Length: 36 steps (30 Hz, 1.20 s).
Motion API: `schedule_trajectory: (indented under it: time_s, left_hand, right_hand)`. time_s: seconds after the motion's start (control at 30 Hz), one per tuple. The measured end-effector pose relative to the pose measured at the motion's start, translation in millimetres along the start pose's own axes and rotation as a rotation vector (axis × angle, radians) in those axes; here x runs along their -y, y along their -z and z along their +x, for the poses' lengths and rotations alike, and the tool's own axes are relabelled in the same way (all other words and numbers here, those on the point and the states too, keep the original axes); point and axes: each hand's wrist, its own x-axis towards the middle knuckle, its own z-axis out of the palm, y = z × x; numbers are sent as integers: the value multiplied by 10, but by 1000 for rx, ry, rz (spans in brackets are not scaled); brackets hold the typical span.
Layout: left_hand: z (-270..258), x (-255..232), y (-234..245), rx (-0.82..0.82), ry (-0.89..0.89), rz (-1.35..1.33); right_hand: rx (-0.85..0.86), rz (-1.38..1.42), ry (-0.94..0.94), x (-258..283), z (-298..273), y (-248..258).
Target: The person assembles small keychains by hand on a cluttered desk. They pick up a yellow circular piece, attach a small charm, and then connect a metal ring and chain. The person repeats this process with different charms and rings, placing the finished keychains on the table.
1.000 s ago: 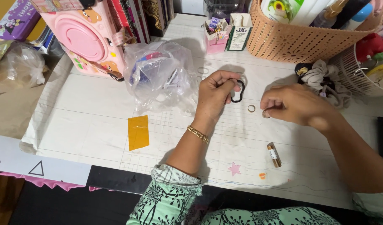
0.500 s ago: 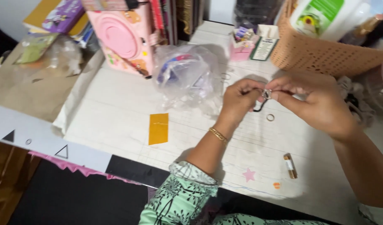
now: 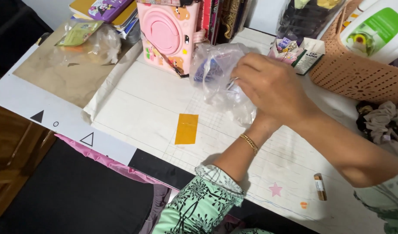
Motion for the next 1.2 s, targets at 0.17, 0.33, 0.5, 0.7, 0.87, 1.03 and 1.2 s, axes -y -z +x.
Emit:
schedule_trajectory:
  time_s: [0.17, 0.33, 0.5, 0.7, 0.87, 1.03, 1.2]
  left_hand:
    - [-73, -42, -131, 19, 54, 17]
    - [-81, 92, -391, 91, 122, 33]
    - [-131, 65, -369, 95, 85, -55]
    - [-192, -107, -386, 107, 106, -50]
    - [-198, -149, -380, 108, 121, -27]
    - [-208, -140, -379, 140, 112, -8]
    - [-278, -242, -428, 223, 148, 29]
  right_hand:
    - [110, 150, -211, -46, -244, 389]
    - [170, 192, -499, -124, -749, 877]
    - [443, 267, -714, -203, -1183, 920]
    - [445, 365, -779, -323, -1739, 634]
    - [486, 473, -940, -328, -1719, 684]
    - [345, 676, -1077, -480, -2003, 570]
    - [24, 974, -1015, -578, -2099, 608]
